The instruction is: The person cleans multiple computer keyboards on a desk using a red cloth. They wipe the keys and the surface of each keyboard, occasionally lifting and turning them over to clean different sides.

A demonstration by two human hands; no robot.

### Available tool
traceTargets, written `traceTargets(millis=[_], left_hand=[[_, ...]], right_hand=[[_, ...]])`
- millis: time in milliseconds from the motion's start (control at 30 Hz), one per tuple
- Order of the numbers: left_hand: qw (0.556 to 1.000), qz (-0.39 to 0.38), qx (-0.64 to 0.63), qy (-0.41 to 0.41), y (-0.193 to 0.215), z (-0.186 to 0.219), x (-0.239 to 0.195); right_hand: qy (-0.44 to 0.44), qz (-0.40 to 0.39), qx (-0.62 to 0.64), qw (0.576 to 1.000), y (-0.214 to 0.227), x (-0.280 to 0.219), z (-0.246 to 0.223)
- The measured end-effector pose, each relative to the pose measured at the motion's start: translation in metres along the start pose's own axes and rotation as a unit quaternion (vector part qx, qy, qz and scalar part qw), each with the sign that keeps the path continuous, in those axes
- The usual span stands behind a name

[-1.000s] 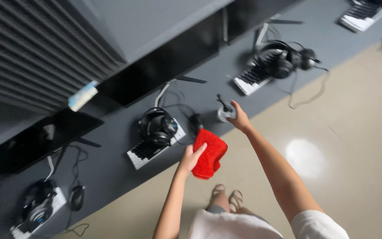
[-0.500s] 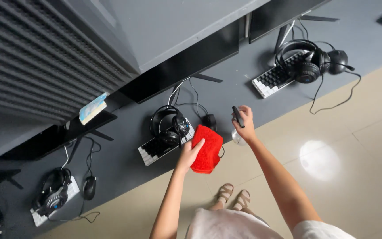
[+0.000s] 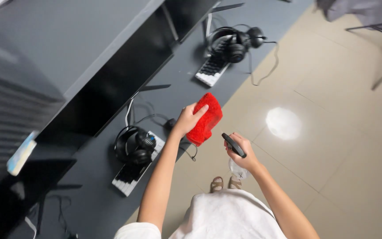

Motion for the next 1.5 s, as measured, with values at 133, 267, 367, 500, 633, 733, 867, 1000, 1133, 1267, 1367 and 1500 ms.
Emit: traceTargets(millis=[133,267,367,500,633,733,867,1000,1133,1267,1367,1500], left_hand=[[0.997,-0.071,-0.005,-0.02,-0.03,0.033,0.025],[0.985,-0.157,0.017,-0.067,-0.064,0.057,0.042],[0.975,-0.194,0.04,-0.1,-0.084,0.074,0.053],[0.971,-0.208,0.054,-0.107,-0.099,0.097,0.061],[0.96,-0.225,0.031,-0.165,-0.105,0.117,0.067],[0.946,-0.263,0.025,-0.19,-0.112,0.129,0.063],[0.925,-0.268,0.106,-0.248,-0.11,0.137,0.065],[0.748,-0.223,0.275,-0.561,-0.099,0.155,0.038],[0.783,-0.154,0.391,-0.459,-0.092,0.129,0.047],[0.884,-0.254,0.175,-0.351,-0.087,0.126,0.045],[0.878,-0.286,0.098,-0.371,-0.082,0.125,0.039],[0.882,-0.309,0.019,-0.355,-0.064,0.124,0.033]], right_hand=[[0.026,0.095,0.024,0.995,0.037,-0.024,-0.055],[0.05,0.181,-0.002,0.982,0.057,-0.044,-0.057],[0.015,0.219,-0.03,0.975,0.06,-0.061,-0.027],[-0.025,0.251,-0.032,0.967,0.061,-0.089,-0.012],[-0.015,0.278,-0.022,0.96,0.067,-0.099,-0.016],[-0.018,0.262,-0.019,0.965,0.063,-0.104,0.005],[-0.052,0.255,-0.002,0.966,0.065,-0.107,0.015],[0.018,0.292,0.022,0.956,0.087,-0.111,-0.017],[0.071,0.284,-0.007,0.956,0.106,-0.101,-0.068],[0.014,0.265,-0.049,0.963,0.106,-0.085,-0.072],[-0.02,0.264,-0.043,0.963,0.091,-0.08,-0.026],[-0.026,0.253,0.043,0.966,0.07,-0.083,-0.005]])
Point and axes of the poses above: each hand's wrist, its own x-axis towards the middle knuckle, its own y-axis out of the back of the hand, z = x × y, the point moved 4 cm from there along x, towards the middle knuckle, and after that the axes turned 2 degrees about -y, right-handed, at the moved point
